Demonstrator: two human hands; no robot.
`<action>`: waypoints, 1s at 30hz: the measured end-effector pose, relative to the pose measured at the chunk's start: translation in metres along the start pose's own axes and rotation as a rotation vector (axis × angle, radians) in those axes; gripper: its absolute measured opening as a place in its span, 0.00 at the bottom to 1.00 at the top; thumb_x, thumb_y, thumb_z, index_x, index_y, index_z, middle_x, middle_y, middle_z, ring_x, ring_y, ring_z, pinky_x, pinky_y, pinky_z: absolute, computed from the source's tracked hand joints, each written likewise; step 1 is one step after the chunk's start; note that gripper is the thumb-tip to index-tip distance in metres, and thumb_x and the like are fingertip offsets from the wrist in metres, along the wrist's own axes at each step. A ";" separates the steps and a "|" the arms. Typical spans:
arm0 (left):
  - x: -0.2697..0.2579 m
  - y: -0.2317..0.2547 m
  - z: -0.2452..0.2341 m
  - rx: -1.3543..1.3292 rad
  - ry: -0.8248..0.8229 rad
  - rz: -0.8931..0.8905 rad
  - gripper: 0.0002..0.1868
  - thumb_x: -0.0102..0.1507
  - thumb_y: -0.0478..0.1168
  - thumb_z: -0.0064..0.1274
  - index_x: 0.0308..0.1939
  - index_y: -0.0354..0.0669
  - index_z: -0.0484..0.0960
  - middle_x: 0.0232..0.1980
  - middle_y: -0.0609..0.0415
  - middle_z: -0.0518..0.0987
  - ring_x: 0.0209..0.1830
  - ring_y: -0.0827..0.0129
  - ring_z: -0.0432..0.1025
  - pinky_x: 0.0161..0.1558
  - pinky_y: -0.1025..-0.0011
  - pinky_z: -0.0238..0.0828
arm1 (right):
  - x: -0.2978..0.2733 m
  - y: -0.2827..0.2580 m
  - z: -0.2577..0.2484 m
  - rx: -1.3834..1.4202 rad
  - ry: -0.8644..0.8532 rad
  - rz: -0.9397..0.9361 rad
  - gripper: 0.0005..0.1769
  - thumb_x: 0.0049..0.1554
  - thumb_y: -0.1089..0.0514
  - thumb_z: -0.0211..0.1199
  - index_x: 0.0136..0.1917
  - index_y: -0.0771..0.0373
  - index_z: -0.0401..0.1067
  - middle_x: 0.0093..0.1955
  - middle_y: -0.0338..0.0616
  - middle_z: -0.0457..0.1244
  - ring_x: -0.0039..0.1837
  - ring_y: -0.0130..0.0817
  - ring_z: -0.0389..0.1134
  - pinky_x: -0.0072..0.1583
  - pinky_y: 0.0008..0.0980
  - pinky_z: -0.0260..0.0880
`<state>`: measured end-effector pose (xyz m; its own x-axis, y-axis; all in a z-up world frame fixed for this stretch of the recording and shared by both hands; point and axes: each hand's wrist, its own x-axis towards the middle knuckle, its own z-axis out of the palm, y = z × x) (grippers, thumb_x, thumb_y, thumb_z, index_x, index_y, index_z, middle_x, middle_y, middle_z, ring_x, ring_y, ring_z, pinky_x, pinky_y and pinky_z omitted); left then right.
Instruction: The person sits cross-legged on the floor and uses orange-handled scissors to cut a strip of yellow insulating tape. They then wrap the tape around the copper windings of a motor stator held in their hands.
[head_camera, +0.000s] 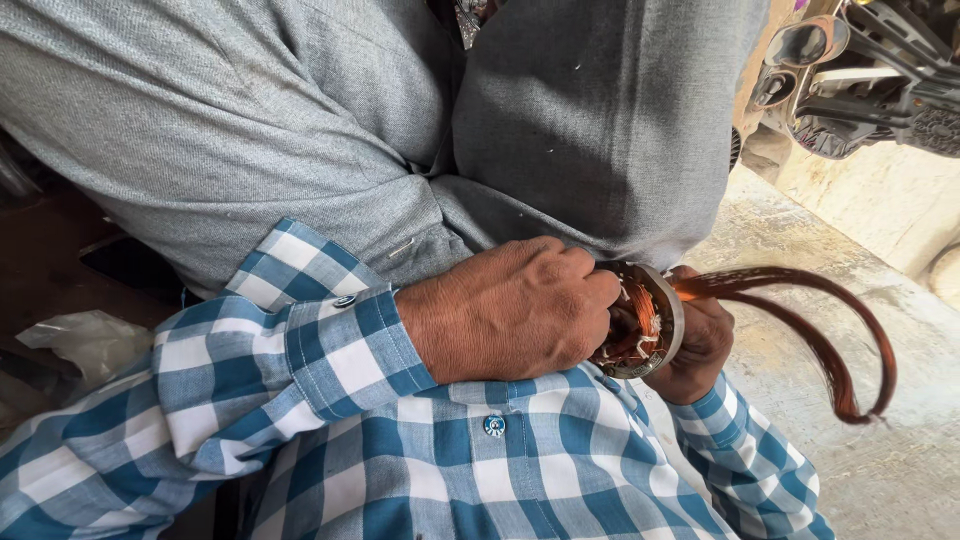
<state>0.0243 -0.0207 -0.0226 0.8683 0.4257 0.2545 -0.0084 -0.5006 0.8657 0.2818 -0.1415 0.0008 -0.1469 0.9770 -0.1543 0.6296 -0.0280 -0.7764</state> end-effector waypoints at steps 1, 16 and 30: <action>0.000 0.000 0.001 -0.006 -0.015 -0.008 0.13 0.65 0.37 0.55 0.29 0.29 0.82 0.32 0.45 0.78 0.32 0.67 0.76 0.35 0.66 0.79 | 0.000 -0.001 0.002 0.016 0.016 -0.016 0.22 0.48 0.55 0.77 0.53 0.64 0.76 0.51 0.44 0.67 0.53 0.34 0.69 0.52 0.30 0.70; -0.001 -0.004 0.002 -0.025 -0.096 -0.055 0.13 0.63 0.38 0.54 0.29 0.31 0.83 0.34 0.42 0.80 0.33 0.64 0.78 0.33 0.66 0.80 | 0.017 -0.010 0.014 0.020 -0.007 -0.086 0.20 0.46 0.54 0.78 0.49 0.64 0.77 0.46 0.42 0.68 0.49 0.33 0.70 0.53 0.32 0.69; -0.007 -0.003 0.006 -0.037 -0.021 -0.070 0.11 0.63 0.35 0.55 0.27 0.33 0.83 0.33 0.46 0.80 0.30 0.67 0.76 0.32 0.68 0.79 | -0.017 0.001 -0.005 -0.131 -0.050 0.127 0.08 0.49 0.62 0.76 0.42 0.63 0.79 0.34 0.37 0.66 0.33 0.27 0.68 0.38 0.25 0.65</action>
<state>0.0211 -0.0264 -0.0293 0.8778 0.4423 0.1837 0.0349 -0.4416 0.8965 0.2886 -0.1571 0.0056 -0.0951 0.9557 -0.2785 0.7393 -0.1196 -0.6627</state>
